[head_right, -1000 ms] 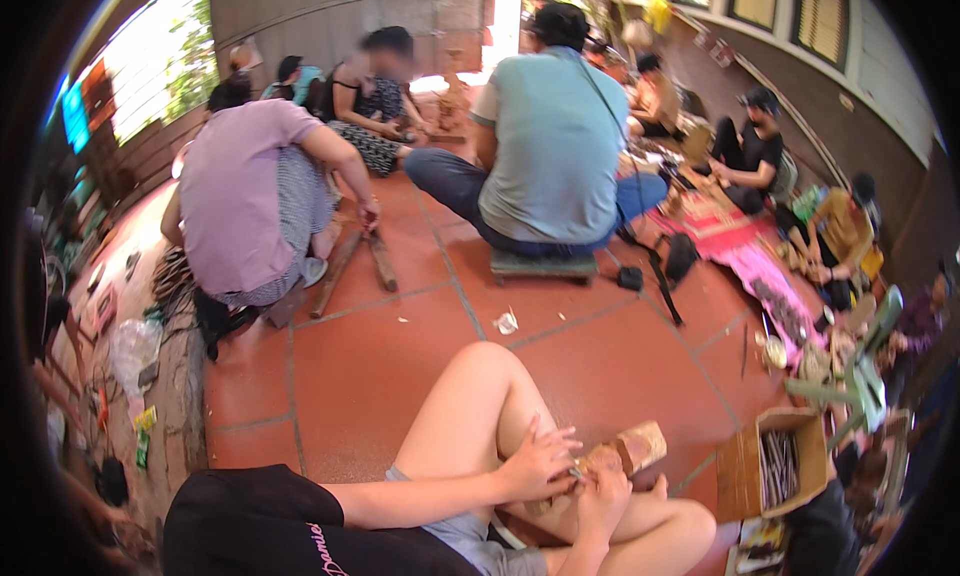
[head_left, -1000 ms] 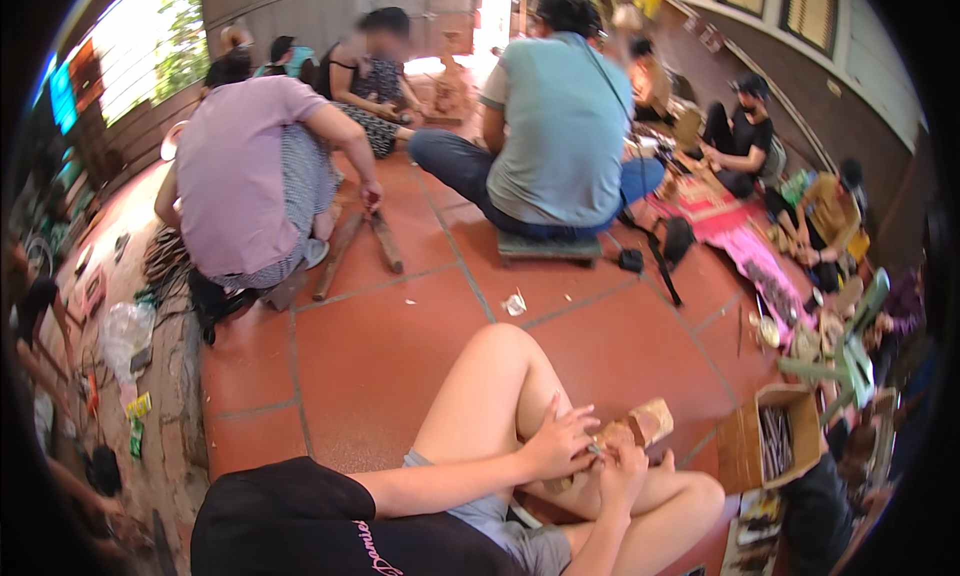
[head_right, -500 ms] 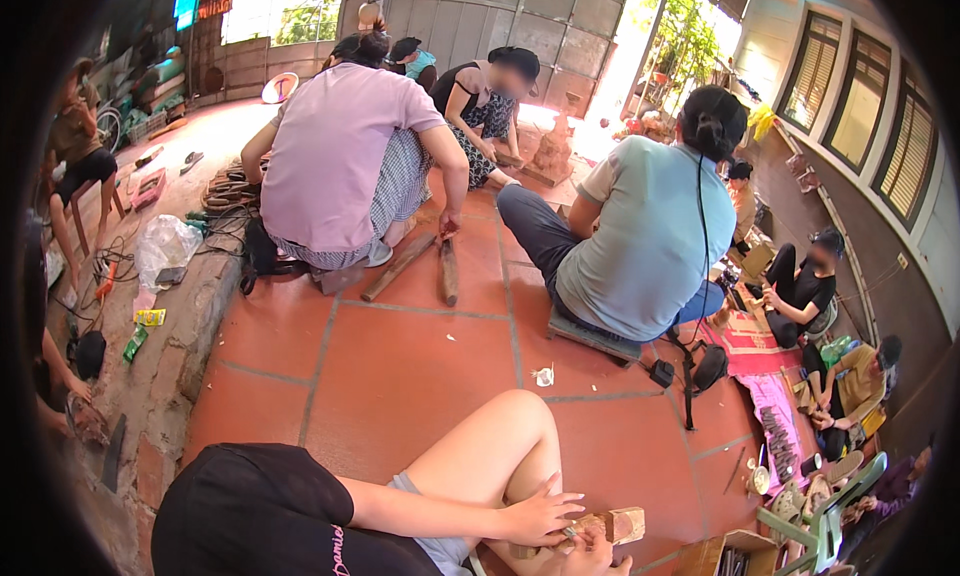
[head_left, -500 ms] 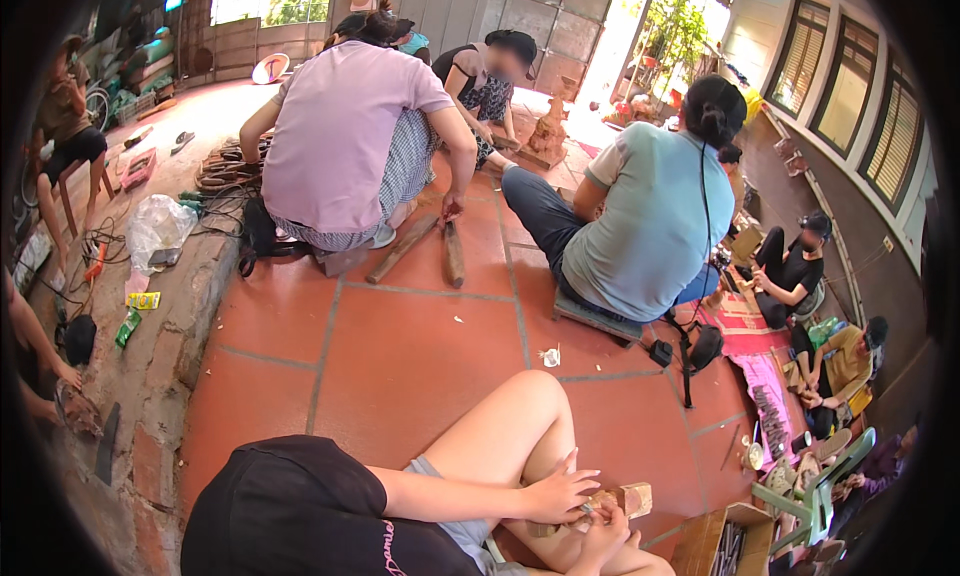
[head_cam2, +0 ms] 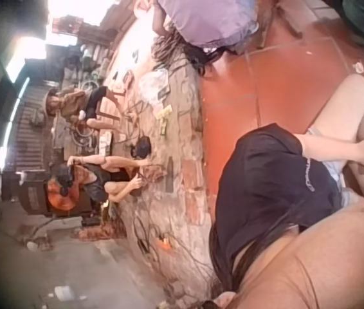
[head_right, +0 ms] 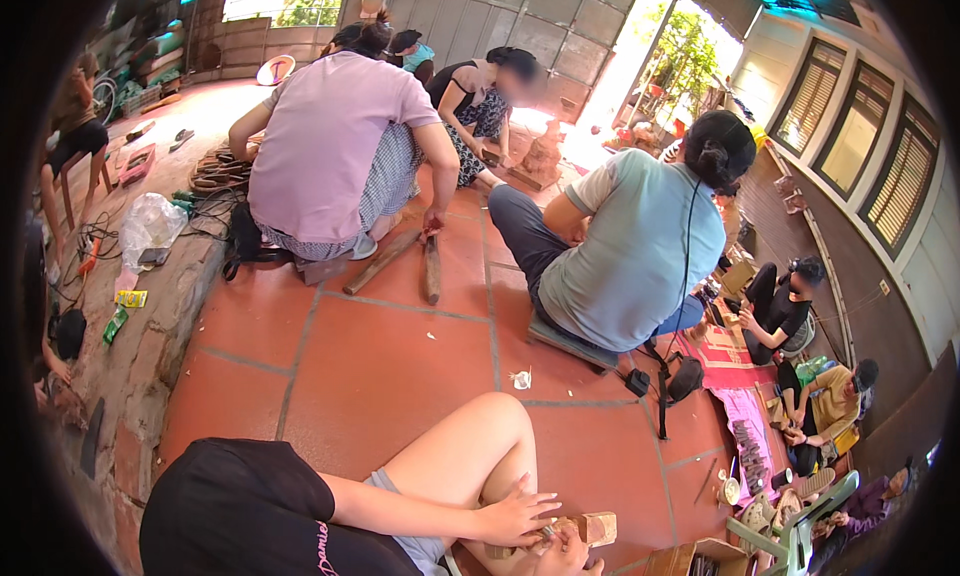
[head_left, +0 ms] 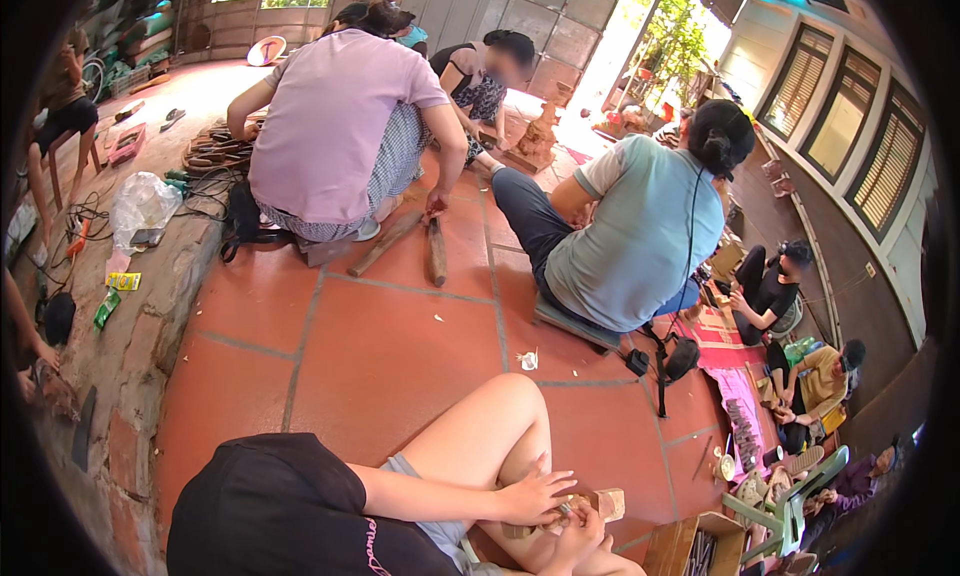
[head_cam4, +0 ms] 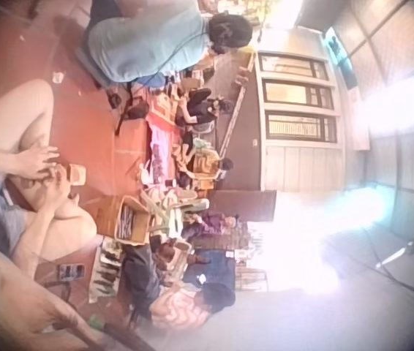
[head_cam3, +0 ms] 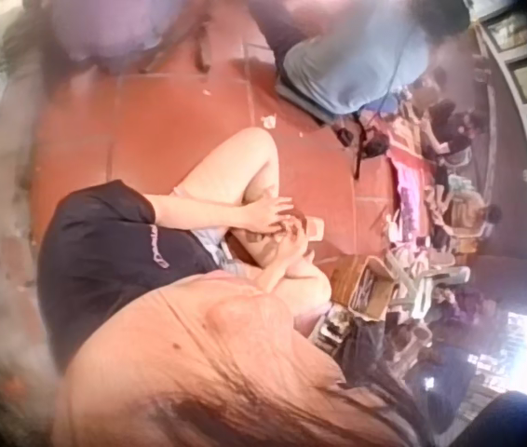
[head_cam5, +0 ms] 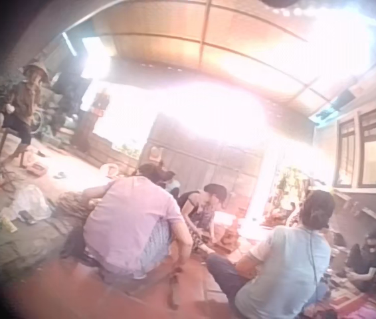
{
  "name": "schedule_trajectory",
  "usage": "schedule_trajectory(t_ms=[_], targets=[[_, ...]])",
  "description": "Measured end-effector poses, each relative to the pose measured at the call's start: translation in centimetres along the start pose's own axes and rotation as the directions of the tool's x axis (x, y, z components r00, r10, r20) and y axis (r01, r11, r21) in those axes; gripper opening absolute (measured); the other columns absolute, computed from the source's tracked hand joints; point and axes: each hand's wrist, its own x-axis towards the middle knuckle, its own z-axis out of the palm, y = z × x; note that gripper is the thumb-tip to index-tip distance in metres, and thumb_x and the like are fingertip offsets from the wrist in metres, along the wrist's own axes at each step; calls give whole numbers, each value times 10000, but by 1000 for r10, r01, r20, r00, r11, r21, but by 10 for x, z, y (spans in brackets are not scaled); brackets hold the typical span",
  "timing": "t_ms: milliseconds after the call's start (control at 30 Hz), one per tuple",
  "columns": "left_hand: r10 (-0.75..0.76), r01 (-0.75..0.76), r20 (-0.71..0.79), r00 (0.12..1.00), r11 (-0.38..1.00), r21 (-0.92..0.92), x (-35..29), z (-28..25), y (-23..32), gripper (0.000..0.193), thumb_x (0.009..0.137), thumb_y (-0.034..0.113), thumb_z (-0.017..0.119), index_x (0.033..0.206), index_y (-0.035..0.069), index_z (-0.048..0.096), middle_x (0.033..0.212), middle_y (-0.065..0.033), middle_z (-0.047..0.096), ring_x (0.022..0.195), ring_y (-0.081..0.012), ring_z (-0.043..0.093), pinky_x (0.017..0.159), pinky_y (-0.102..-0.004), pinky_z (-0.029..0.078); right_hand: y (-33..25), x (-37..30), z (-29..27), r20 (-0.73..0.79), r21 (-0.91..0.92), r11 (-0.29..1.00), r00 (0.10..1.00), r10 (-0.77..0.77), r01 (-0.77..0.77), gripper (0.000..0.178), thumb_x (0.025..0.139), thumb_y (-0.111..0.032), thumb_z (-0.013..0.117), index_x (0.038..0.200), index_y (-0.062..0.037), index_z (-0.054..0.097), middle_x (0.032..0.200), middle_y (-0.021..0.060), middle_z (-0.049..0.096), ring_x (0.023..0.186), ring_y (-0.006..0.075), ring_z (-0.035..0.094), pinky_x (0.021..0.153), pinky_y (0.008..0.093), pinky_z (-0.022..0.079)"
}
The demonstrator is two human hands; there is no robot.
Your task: The person sits on the floor and carves a small wooden block using a handheld tool. They repeatedly scrape and shape the block, occasionally pausing to inspect the surface. The task continues throughout the clip with minor adjustments to grip and angle.
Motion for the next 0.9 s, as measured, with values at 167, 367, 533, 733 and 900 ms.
schedule_trajectory(t_ms=[167, 367, 533, 733, 900], targets=[[0, 0, 24, 1000, 1000, -18, 2, -5, 1, 427, 919, 373, 621, 1205, 66, 699, 1435, -95, 549, 1465, -261, 336, 1118, -774, 69, -3, 2, -3, 83, 22, 997, 994, 77, -79, 273, 697, 146, 736, 931, 10, 701, 819, 114, 693, 769, 206, 700, 686, 306, 556], [-36, 27, 175, 984, 998, 54, 10, -15, 1, 426, 883, 410, 638, 1132, 76, 726, 1458, -92, 539, 1438, -277, 388, 1075, -791, 160, -9, 5, -4, 55, -109, 985, 990, -129, 135, 297, 682, 93, 754, 941, -48, 719, 821, 92, 721, 780, 245, 679, 723, 369, 541], [-12, 13, -13, 1000, 997, 70, 12, -12, 4, 387, 857, 417, 673, 1014, 69, 732, 1440, -129, 562, 1396, -337, 450, 1053, -803, 160, -7, 8, -2, -27, -146, 973, 983, -184, 178, 236, 722, 37, 723, 929, -76, 732, 864, 85, 731, 803, 275, 689, 740, 397, 548], [47, -48, 24, 999, 999, 10, 13, -7, 2, 359, 864, 393, 664, 1036, 95, 768, 1372, -118, 593, 1393, -330, 429, 1114, -786, 4, -10, 6, -9, 61, -69, 997, 997, -40, 45, 211, 718, 13, 737, 921, -38, 709, 894, 128, 724, 886, 309, 693, 795, 421, 539], [49, -47, -61, 997, 998, 41, 11, -4, 4, 363, 848, 378, 686, 1054, 88, 762, 1383, -138, 561, 1403, -355, 388, 1113, -792, -7, -17, 7, -8, -55, -201, 964, 981, -186, 172, 198, 752, -11, 728, 941, -61, 698, 936, 86, 726, 919, 283, 664, 804, 414, 500]])
